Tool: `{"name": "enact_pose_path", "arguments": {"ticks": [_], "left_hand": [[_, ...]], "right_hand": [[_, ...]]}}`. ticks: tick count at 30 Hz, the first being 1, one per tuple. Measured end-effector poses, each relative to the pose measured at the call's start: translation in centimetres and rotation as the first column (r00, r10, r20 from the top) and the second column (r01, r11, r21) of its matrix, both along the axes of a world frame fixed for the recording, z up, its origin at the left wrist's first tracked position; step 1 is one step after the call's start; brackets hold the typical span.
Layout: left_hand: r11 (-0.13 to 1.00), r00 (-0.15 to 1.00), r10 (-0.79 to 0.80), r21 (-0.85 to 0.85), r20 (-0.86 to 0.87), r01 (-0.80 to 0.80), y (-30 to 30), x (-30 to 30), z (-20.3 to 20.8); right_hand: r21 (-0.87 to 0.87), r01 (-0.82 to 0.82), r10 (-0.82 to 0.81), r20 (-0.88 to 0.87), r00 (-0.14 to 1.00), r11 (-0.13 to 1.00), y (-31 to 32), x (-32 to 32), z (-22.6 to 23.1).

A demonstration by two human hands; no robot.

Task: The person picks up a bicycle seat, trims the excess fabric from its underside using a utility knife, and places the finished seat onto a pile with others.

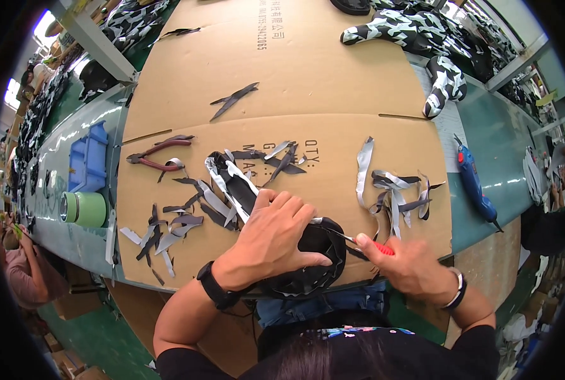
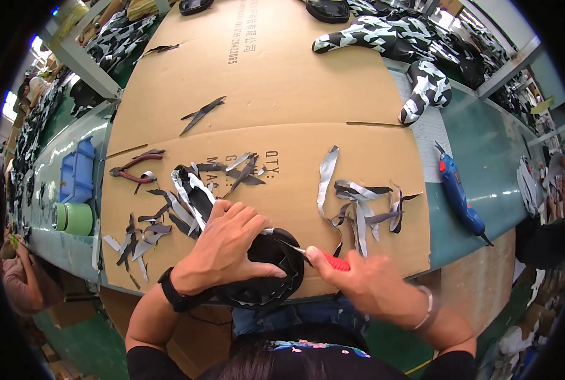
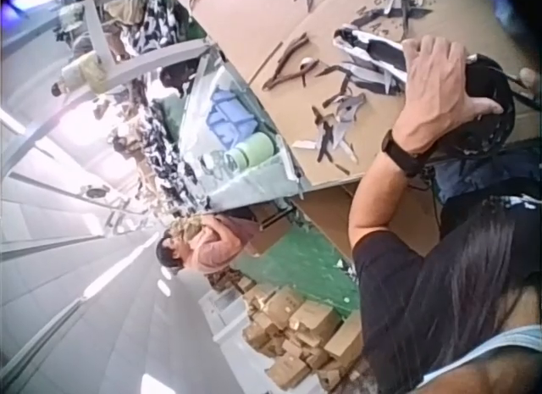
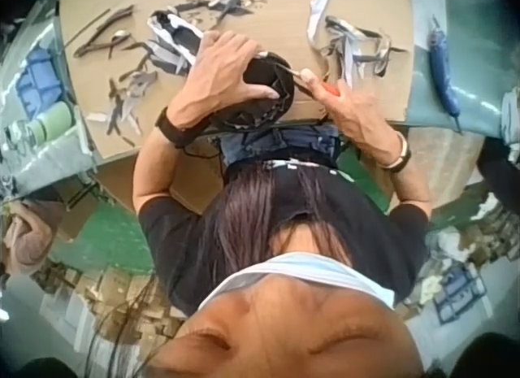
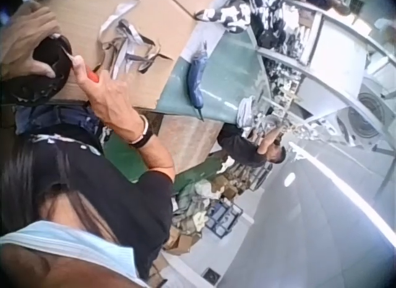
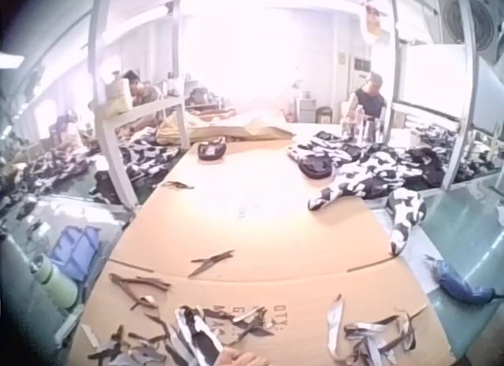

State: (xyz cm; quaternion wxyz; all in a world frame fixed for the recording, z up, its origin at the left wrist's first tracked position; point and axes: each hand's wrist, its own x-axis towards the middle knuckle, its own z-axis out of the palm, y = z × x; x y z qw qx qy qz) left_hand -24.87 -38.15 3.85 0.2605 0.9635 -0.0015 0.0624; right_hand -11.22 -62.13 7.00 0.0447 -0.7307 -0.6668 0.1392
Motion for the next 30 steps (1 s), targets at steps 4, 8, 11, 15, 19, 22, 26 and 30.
{"name": "enact_pose_path", "arguments": {"ticks": [4,8,11,15,19,22,26,30], "left_hand": [[1.000,0.999,0.006,0.010,0.043,-0.006,-0.2,0.0,-0.4],[1.000,0.998,0.006,0.025,0.066,-0.008,-0.3,0.1,-0.3],[0.991,0.994,0.108,0.086,-0.012,-0.107,-1.9,-0.2,1.3],[0.958,0.975,0.222,0.190,-0.027,-0.213,-4.9,-0.7,4.2],[0.943,0.966,0.259,0.218,-0.006,-0.251,-5.5,-1.4,4.2],[0.872,0.884,0.465,0.147,0.047,-0.467,-4.4,-2.4,2.2],[0.844,0.843,0.535,-0.068,0.046,-0.532,-5.6,-2.9,1.2],[0.951,0.917,0.302,-0.010,0.261,-0.310,-6.3,-0.3,2.3]], "right_hand": [[0.153,0.276,-0.229,-0.269,0.936,0.949,-1.8,-3.8,-2.6],[0.231,0.419,-0.318,-0.374,0.871,0.878,-3.7,-7.4,-3.9],[0.275,0.557,-0.352,-0.542,0.763,0.784,-2.6,-6.6,-4.0],[0.416,0.665,-0.267,-0.685,0.678,0.620,3.6,-4.9,-1.6],[0.487,0.456,-0.228,-0.456,0.860,0.745,5.3,-3.4,-1.6],[0.457,0.603,-0.408,-0.457,0.790,0.654,3.9,-1.9,-2.1],[-0.023,0.808,-0.373,-0.895,0.246,0.589,3.8,-1.9,-1.4],[-0.034,0.690,-0.315,-0.905,0.285,0.723,3.5,-2.1,-1.3]]}}
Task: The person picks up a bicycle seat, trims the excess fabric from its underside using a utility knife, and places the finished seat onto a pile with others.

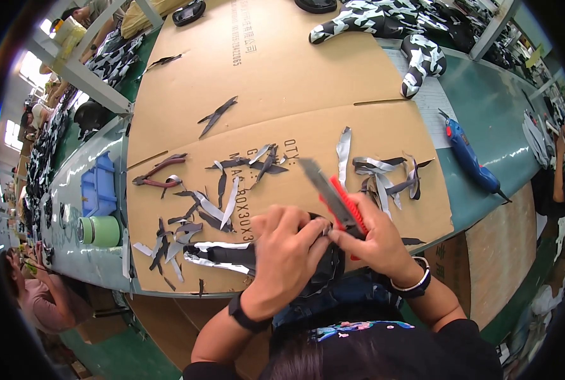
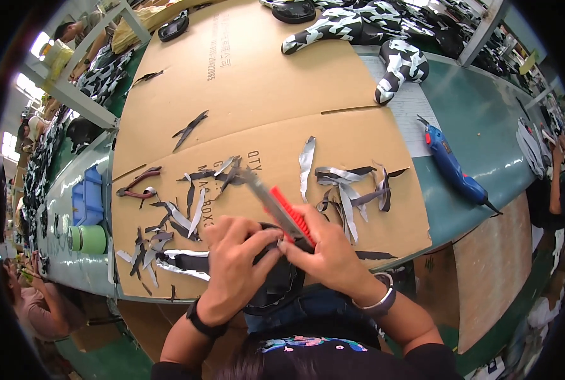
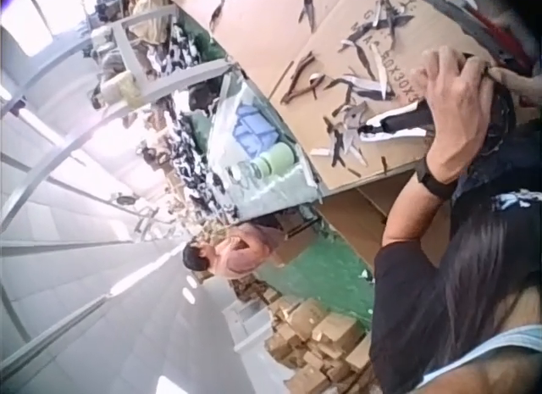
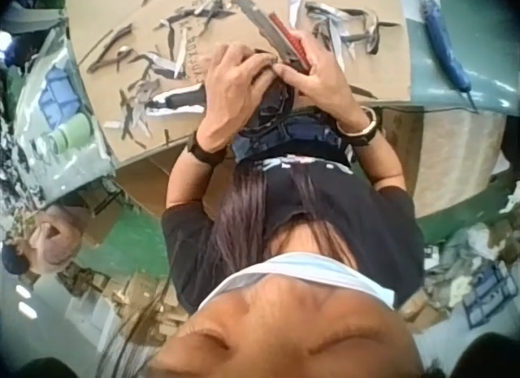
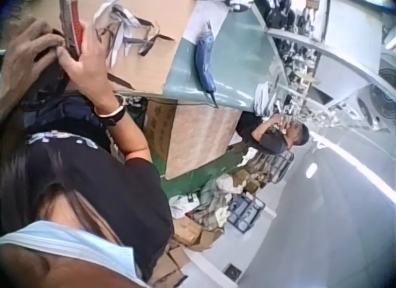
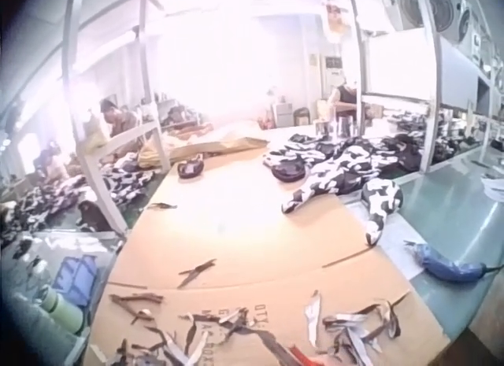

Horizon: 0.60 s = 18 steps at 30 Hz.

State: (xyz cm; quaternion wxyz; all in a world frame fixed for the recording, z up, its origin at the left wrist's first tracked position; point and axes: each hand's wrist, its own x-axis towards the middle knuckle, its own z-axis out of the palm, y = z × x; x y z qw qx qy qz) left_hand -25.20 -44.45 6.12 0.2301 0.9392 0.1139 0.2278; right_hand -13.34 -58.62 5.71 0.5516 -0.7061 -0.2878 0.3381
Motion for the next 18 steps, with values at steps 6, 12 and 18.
{"name": "enact_pose_path", "arguments": {"ticks": [6,12,18], "left_hand": [[0.970,0.999,-0.010,-0.243,0.036,0.018,0.1,-0.1,-2.4],[0.966,0.999,0.005,-0.257,0.042,0.006,0.1,0.3,-2.4],[0.916,0.996,0.038,-0.401,0.084,-0.001,0.2,0.0,-1.6]], "right_hand": [[-0.037,-0.127,0.129,0.502,0.855,0.991,-5.3,1.4,-0.9],[-0.299,-0.263,0.395,0.612,0.685,0.917,-5.2,1.3,-0.5],[-0.280,-0.170,0.312,0.610,0.728,0.945,-8.0,-2.3,-0.8]]}}
